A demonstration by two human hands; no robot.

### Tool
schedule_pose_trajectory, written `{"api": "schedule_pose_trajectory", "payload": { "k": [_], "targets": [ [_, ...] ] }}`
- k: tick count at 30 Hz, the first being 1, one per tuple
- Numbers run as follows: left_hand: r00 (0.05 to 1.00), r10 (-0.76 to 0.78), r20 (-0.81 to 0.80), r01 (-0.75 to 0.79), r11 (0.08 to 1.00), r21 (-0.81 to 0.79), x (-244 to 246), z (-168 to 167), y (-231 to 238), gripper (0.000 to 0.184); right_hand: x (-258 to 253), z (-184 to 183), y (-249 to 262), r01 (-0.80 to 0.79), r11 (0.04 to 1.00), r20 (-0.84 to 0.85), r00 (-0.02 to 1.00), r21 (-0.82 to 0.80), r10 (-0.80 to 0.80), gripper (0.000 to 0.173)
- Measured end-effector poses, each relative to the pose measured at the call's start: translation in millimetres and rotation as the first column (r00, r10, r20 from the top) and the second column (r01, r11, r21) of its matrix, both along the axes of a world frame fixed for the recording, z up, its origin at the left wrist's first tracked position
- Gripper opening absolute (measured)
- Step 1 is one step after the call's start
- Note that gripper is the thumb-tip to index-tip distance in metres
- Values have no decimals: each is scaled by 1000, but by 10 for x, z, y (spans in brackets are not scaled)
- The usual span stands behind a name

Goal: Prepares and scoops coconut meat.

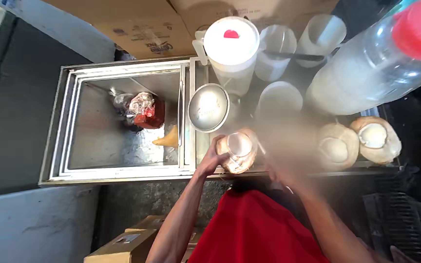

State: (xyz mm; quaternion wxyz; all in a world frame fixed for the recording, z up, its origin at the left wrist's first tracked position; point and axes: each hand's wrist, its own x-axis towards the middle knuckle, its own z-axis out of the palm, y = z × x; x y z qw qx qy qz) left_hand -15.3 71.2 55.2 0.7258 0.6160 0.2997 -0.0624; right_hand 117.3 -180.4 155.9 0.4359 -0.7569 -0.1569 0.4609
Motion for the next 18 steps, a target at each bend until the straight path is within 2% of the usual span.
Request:
{"api": "schedule_pose_trajectory", "payload": {
  "k": [2, 3, 5, 7, 9, 11, 13, 15, 17, 18],
  "targets": [
    [994, -77, -75, 89, 981, 174, -38, 70, -35, 83, -170, -141, 177, -25, 999, -203, 979, -44, 16, 48],
    [983, -115, -146, 156, 939, 307, -26, 121, -41, 86, -230, -209, 256, -13, 998, -263, 965, -64, -4, 47],
    [939, -181, -293, 312, 805, 505, 23, 197, -89, 105, -315, -322, 394, 72, 995, -347, 933, -68, -91, 46],
    [909, -189, -373, 392, 694, 604, 41, 171, -158, 118, -350, -394, 538, 154, 985, -388, 905, -76, -172, 45],
    [906, -173, -386, 401, 643, 652, 49, 171, -229, 114, -347, -420, 705, 187, 975, -380, 899, -116, -218, 44],
    [915, -177, -362, 391, 614, 686, 23, 189, -310, 104, -373, -414, 848, 150, 976, -345, 918, -158, -196, 41],
    [910, -194, -365, 406, 586, 701, 22, 200, -321, 92, -414, -424, 936, 18, 987, -268, 961, -158, -61, 40],
    [908, -225, -352, 416, 577, 703, -33, 153, -270, 92, -421, -448, 865, -229, 961, -116, 970, -156, 212, 41],
    [918, -251, -306, 396, 598, 697, -43, 84, -204, 98, -261, -363, 734, -477, 856, 9, 873, -199, 488, 47],
    [921, -250, -301, 390, 615, 685, -89, 55, -194, 101, -209, -305, 666, -548, 803, 24, 823, -234, 568, 47]
  ]
}}
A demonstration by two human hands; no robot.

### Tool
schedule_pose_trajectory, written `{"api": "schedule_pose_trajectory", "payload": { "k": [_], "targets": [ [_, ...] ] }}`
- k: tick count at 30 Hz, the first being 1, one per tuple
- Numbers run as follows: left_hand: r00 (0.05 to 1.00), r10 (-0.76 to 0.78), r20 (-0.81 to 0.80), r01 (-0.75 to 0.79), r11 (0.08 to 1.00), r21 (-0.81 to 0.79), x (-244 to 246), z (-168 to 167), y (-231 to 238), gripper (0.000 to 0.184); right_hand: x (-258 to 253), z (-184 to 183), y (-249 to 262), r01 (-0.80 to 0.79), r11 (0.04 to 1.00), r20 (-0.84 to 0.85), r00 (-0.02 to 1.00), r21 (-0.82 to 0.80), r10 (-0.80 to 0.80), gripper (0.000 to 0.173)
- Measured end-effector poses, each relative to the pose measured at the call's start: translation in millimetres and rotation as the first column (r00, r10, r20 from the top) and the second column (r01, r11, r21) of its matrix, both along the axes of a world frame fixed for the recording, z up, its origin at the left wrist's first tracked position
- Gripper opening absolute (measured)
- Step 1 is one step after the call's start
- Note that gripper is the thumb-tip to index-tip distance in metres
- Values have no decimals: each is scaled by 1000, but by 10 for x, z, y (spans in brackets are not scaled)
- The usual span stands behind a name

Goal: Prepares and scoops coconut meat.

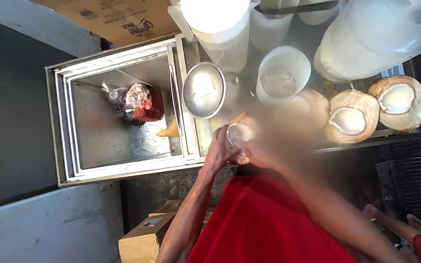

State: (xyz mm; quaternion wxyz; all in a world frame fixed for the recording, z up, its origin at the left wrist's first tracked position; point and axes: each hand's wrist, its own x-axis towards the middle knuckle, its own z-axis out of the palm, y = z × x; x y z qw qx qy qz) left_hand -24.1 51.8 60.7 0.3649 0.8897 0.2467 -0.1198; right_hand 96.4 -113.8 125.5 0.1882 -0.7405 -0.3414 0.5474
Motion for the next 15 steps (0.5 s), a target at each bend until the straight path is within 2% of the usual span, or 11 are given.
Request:
{"api": "schedule_pose_trajectory", "payload": {
  "k": [1, 3, 5, 7, 9, 11, 13, 15],
  "targets": [
    [1000, 6, 0, -6, 1000, -1, -16, -19, 13, 103, 38, 44, -27, -25, 999, 34, 999, -30, 26, 45],
    [1000, 13, 12, -13, 1000, 4, 10, -26, 16, 102, 37, 42, 54, 110, 992, 90, 990, -55, -105, 39],
    [1000, 3, 21, -3, 1000, 19, 34, -6, -26, 98, -73, -77, 168, 217, 976, 69, 974, -36, -214, 43],
    [1000, -11, 18, 10, 1000, 25, 56, 12, -20, 96, -181, -159, 132, 122, 992, 96, 988, -32, -118, 47],
    [1000, -20, 7, 20, 1000, 21, 62, 11, 2, 98, -120, -68, -6, -7, 998, 135, 991, -67, 16, 38],
    [1000, -27, -6, 27, 999, 28, 62, 20, -6, 99, -63, 3, -11, 25, 995, 178, 984, -94, -8, 37],
    [999, -41, -15, 41, 999, 33, 126, 60, -18, 99, -106, -77, 124, 130, 987, 216, 970, -95, -107, 52],
    [998, -57, -27, 58, 998, 38, 149, 83, -16, 99, -206, -99, 111, 72, 991, 225, 973, -117, -45, 53]
  ]
}}
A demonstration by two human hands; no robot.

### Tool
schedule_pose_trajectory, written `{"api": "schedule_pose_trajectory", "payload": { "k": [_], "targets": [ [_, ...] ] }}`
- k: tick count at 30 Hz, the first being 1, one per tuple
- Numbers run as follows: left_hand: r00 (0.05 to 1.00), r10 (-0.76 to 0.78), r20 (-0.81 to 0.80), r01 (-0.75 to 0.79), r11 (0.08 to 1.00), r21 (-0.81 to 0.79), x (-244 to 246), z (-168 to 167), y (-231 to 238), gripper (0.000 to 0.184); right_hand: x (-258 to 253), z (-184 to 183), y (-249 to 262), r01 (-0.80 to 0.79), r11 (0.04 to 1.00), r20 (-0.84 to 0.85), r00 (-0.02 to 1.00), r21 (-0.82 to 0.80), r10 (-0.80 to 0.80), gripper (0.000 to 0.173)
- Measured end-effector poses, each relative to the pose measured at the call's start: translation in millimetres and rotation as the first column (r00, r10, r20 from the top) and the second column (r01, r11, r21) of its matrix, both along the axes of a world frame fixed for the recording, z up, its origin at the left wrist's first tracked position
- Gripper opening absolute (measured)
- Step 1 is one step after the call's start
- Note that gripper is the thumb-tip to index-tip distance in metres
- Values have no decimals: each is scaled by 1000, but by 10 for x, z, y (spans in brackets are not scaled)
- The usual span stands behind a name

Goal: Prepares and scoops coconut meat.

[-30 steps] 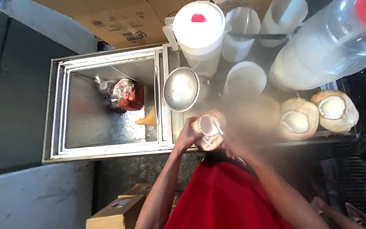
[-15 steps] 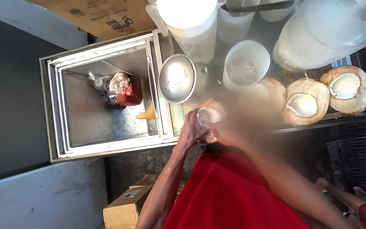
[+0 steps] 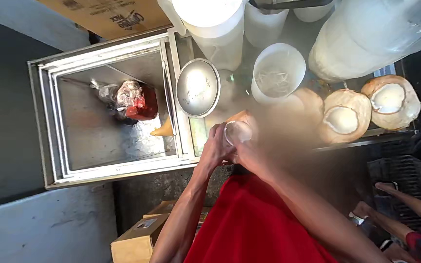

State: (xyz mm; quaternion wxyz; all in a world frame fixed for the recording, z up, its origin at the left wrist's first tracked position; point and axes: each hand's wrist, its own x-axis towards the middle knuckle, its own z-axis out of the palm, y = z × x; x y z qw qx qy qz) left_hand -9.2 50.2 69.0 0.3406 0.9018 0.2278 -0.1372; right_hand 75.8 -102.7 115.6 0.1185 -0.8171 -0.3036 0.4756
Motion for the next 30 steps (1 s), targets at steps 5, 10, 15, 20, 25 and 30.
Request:
{"api": "schedule_pose_trajectory", "payload": {
  "k": [5, 10, 15, 20, 25, 30],
  "targets": [
    [999, -40, -32, 39, 999, -20, 63, 31, 59, 100, 160, 199, -97, -39, 999, 85, 995, -29, 41, 42],
    [989, -138, -55, 135, 989, -52, 193, 85, 159, 96, 50, 196, -57, -93, 991, 44, 994, -92, 98, 45],
    [980, -189, -69, 187, 982, -31, 343, 111, 268, 109, 332, 385, -264, -85, 985, -6, 996, -150, 85, 42],
    [972, -8, -236, 31, 995, 96, 466, 218, -127, 127, 506, 406, -425, -43, 988, -219, 976, -149, 9, 50],
    [980, -126, -152, 158, 962, 221, 415, 206, -325, 121, 559, 260, -328, 299, 940, -233, 914, -165, -332, 36],
    [976, -192, -100, 207, 964, 165, 370, 125, -161, 119, 344, 154, -379, -29, 998, -157, 987, -61, 19, 43]
  ]
}}
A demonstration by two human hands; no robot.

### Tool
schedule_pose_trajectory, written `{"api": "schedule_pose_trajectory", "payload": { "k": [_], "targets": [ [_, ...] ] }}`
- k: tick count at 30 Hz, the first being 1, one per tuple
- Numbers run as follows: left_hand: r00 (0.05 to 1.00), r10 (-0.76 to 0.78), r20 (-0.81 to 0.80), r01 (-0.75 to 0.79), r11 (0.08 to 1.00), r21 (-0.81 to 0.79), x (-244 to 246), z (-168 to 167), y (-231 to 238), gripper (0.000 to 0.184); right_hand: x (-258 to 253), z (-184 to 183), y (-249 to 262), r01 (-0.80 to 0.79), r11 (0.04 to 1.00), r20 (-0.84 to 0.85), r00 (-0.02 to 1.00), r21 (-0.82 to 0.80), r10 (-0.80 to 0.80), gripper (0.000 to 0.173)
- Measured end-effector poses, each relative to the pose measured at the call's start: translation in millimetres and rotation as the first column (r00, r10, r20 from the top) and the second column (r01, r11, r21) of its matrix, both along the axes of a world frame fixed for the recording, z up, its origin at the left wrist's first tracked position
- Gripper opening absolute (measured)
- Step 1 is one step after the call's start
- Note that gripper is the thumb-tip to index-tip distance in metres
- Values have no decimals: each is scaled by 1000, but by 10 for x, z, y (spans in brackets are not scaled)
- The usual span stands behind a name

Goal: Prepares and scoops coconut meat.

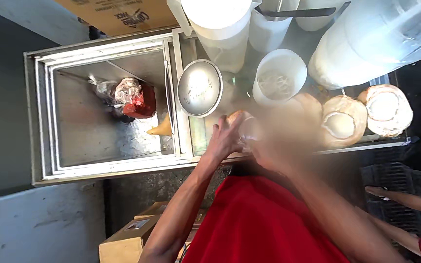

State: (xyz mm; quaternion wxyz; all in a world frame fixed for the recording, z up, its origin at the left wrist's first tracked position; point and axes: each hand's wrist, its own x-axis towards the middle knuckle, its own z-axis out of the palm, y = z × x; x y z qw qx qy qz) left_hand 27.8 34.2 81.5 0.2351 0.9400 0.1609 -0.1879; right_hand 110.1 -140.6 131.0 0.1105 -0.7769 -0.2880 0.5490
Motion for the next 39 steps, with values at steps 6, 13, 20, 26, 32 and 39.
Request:
{"api": "schedule_pose_trajectory", "payload": {
  "k": [6, 13, 20, 26, 32, 39],
  "targets": [
    [998, -69, -4, 69, 998, 6, 60, 8, 23, 121, 116, -86, 54, 116, 993, 130, 985, -2, -115, 35],
    [960, -279, -18, 278, 959, -54, 233, -16, 247, 121, 269, 132, -137, -221, 973, 17, 975, -66, 223, 43],
    [976, 176, -128, -192, 973, -124, 89, 0, -138, 129, 236, 52, -283, 154, 983, -201, 964, -104, -172, 43],
    [974, 178, -142, -197, 971, -134, 100, -91, -298, 152, 46, -116, -102, 325, 945, -70, 942, -46, -328, 37],
    [984, -168, 55, 176, 955, -240, 84, -207, 26, 143, 187, 7, -345, -53, 998, -135, 989, 22, 55, 40],
    [951, -310, 13, 303, 916, -264, 287, -176, 93, 141, -63, -110, -348, 36, 997, -132, 991, 68, -27, 47]
  ]
}}
